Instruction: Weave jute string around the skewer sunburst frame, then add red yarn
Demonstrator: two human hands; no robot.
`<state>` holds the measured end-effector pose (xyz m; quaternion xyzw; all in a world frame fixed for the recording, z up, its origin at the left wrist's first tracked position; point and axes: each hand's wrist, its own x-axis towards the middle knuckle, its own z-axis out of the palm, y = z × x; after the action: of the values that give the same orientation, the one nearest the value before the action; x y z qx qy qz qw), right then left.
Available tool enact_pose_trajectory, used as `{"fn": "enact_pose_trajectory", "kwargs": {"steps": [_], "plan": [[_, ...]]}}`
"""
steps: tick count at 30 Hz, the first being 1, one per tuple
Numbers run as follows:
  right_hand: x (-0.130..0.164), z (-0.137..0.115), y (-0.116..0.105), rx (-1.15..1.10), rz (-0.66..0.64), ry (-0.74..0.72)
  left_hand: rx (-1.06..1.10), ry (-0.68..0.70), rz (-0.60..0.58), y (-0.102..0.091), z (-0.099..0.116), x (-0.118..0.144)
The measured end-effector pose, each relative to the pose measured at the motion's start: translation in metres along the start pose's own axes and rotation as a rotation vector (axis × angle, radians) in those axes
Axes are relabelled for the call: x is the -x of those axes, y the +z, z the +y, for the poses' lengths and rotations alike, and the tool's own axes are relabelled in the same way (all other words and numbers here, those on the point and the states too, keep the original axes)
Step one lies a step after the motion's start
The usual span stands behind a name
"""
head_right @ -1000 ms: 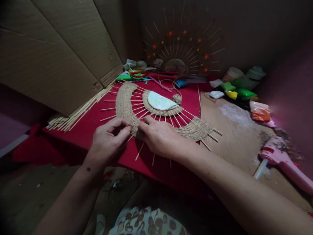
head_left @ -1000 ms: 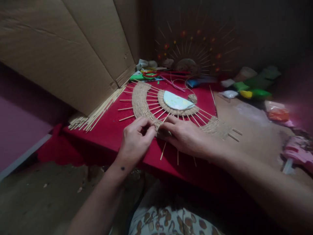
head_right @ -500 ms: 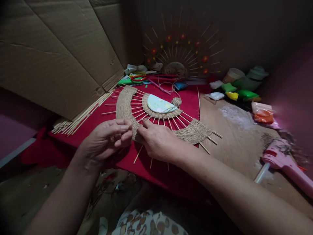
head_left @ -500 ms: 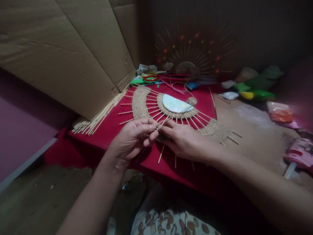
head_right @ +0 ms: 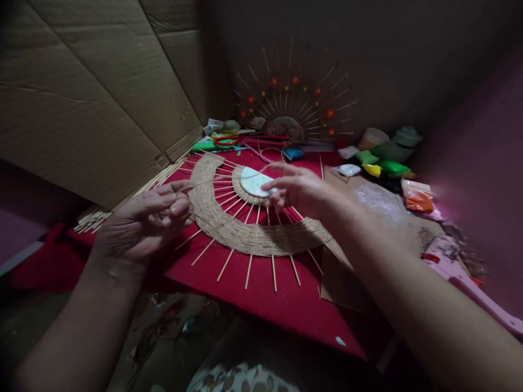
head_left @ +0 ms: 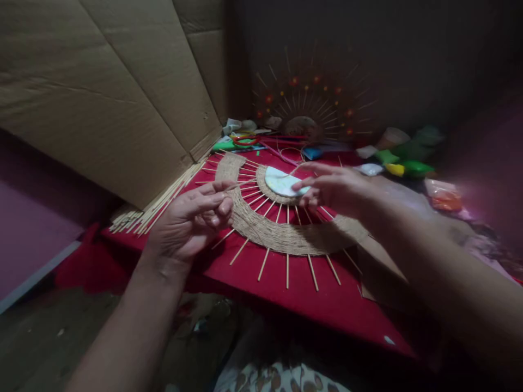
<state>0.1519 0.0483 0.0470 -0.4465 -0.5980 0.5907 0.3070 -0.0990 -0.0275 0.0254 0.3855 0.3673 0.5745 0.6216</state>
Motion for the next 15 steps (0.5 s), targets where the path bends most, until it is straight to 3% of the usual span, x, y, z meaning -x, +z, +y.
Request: {"fn": "enact_pose_trajectory", "kwargs": {"steps": [4, 6, 8, 11, 15], "plan": [[-0.021, -0.021, -0.052, -0.252, 0.174, -0.059, 0.011, -0.063, 0.029, -0.015, -0.005, 0.007], [-0.028, -0.036, -0.067, -0.249, 0.256, -0.085, -0.041, -0.063, 0.057, -0.022, -0.007, 0.011], [-0.031, -0.05, -0.071, -0.168, 0.337, 0.026, -0.118, -0.034, 0.094, -0.028, -0.009, 0.014], [-0.031, -0.055, -0.054, 0.059, 0.465, 0.127, -0.265, 0.01, 0.136, -0.034, -0.013, 0.019], [-0.019, -0.036, -0.001, 0.348, 0.267, 0.012, -0.4, 0.05, 0.166, -0.037, -0.017, 0.023]]}}
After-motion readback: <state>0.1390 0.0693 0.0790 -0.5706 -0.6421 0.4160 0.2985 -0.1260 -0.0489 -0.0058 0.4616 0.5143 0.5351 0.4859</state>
